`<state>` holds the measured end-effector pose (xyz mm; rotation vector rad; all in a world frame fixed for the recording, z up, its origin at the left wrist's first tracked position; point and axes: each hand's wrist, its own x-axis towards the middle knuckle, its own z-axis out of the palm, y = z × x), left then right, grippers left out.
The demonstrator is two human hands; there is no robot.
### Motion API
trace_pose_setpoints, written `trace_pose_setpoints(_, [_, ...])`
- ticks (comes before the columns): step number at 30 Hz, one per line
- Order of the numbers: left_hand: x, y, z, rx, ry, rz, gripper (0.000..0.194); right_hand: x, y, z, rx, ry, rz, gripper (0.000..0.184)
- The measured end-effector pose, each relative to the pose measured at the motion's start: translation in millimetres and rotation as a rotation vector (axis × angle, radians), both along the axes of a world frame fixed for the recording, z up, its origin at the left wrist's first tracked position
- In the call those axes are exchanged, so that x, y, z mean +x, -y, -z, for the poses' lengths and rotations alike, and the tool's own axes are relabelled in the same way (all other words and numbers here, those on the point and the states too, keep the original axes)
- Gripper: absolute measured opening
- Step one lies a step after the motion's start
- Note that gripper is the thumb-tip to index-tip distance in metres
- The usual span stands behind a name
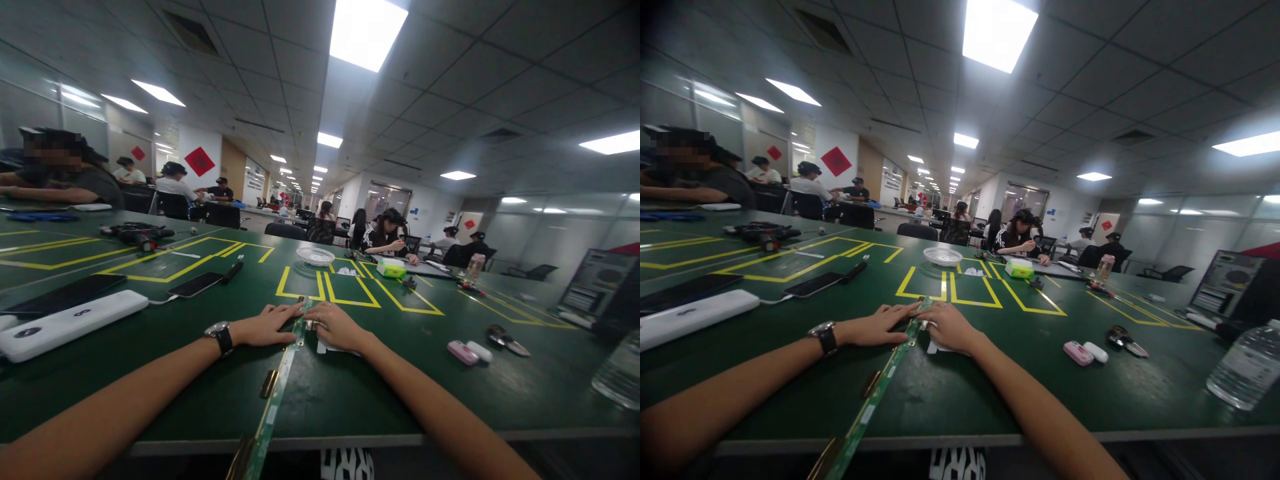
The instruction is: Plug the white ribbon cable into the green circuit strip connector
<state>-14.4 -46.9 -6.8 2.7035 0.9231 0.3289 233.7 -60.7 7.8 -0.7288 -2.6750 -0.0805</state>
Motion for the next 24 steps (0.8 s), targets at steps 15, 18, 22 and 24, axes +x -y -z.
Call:
trace_pose_setpoints(15, [1, -5, -0.1, 0.12, 0.219, -0.229, 0.06, 95, -44, 6.5, -0.039, 0.165, 0.988, 0.037])
trace_pose_setpoints(18, [3, -3, -0.1, 0.122, 0.195, -0.208, 0.06, 115, -47, 10.8, -0.045, 0.148, 1.111, 0.038])
trace_pose_setpoints(22, [5, -1, 0.5, 0.105, 0.157, -0.179, 0.059, 119, -52, 16.0, -0.075, 0.137, 1.157, 0.041])
trace_pose_setpoints(24, [5, 0, 0.3, 0.099, 0.139, -0.168, 0.059, 118, -54, 17.7, -0.096, 0.134, 1.153, 0.044])
